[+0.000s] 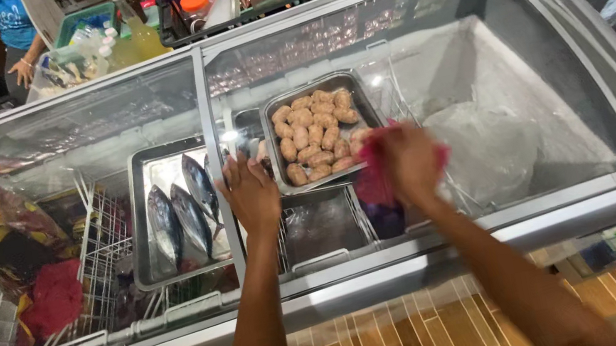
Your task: The person wipes the glass lid of a chest freezer with a pink cloth. They move their hands across the surface, cleaning different sections of the lid while the contents inside remain visible.
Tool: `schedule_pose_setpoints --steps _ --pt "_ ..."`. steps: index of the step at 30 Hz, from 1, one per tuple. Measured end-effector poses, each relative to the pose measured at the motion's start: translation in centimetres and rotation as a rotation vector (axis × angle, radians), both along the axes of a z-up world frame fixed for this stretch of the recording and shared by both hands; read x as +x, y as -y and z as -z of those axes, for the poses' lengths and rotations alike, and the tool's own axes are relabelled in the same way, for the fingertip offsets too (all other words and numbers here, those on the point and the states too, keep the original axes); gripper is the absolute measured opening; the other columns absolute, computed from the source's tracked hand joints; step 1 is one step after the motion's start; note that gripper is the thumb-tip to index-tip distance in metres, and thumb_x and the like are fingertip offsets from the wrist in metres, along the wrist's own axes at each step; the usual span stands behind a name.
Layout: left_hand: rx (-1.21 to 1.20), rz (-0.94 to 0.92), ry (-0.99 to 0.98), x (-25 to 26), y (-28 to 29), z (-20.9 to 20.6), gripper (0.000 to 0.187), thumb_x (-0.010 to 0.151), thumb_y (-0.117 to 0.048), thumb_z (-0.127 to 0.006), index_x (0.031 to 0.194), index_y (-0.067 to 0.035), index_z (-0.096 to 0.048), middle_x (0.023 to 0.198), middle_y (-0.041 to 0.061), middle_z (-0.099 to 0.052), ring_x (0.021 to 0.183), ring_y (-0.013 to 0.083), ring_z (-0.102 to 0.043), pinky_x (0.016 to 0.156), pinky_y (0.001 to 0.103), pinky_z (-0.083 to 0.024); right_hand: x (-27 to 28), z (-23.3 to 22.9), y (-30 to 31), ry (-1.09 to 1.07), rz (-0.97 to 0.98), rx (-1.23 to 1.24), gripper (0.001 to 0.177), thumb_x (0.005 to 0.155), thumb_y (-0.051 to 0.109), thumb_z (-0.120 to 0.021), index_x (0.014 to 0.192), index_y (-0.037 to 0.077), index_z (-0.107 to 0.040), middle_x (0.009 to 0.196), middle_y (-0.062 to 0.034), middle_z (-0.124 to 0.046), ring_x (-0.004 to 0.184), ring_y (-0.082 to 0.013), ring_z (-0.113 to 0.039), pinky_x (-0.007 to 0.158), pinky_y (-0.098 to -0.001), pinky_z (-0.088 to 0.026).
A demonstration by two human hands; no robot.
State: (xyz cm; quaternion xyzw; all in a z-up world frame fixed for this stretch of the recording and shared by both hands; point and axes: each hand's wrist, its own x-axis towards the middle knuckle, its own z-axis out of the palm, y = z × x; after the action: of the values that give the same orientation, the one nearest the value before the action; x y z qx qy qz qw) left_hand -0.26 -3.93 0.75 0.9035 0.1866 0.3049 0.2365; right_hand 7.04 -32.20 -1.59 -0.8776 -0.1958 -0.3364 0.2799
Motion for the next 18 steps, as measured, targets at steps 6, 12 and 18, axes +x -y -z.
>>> schedule_pose_setpoints --steps 6,12,18 --pt "-0.002 -0.031 -0.06 -1.7 -0.5 0.0 0.06 0.109 -0.036 -0.031 0.148 0.008 -0.043 0.156 0.033 -0.037 0.148 0.0482 -0.027 0.118 0.065 -0.007 1.7 -0.2 8.0 0.062 0.378 -0.1 0.02 0.097 0.02 -0.06 0.106 0.006 -0.07 0.122 -0.0198 -0.063 0.104 -0.0407 -0.058 0.088 -0.0539 -0.047" --pt "-0.002 -0.013 -0.057 0.2 3.4 0.6 0.06 0.105 -0.034 -0.038 0.148 0.008 -0.043 0.157 0.03 -0.039 0.15 0.0443 -0.03 0.123 0.063 -0.01 0.4 0.3 0.2 0.036 0.249 -0.193 0.031 0.093 0.018 -0.057 0.119 0.006 -0.068 0.127 -0.0183 -0.061 0.114 -0.0386 -0.056 0.095 -0.053 -0.045" --pt "0.09 0.016 -0.01 4.5 7.5 0.9 0.059 0.105 -0.033 -0.043 0.148 0.009 -0.045 0.155 0.031 -0.043 0.146 0.0451 -0.036 0.121 0.062 -0.014 0.3 -0.8 -0.6 0.07 0.048 -0.063 0.022 0.096 0.019 -0.056 0.111 0.01 -0.07 0.122 -0.016 -0.063 0.114 -0.0387 -0.057 0.095 -0.0537 -0.045"
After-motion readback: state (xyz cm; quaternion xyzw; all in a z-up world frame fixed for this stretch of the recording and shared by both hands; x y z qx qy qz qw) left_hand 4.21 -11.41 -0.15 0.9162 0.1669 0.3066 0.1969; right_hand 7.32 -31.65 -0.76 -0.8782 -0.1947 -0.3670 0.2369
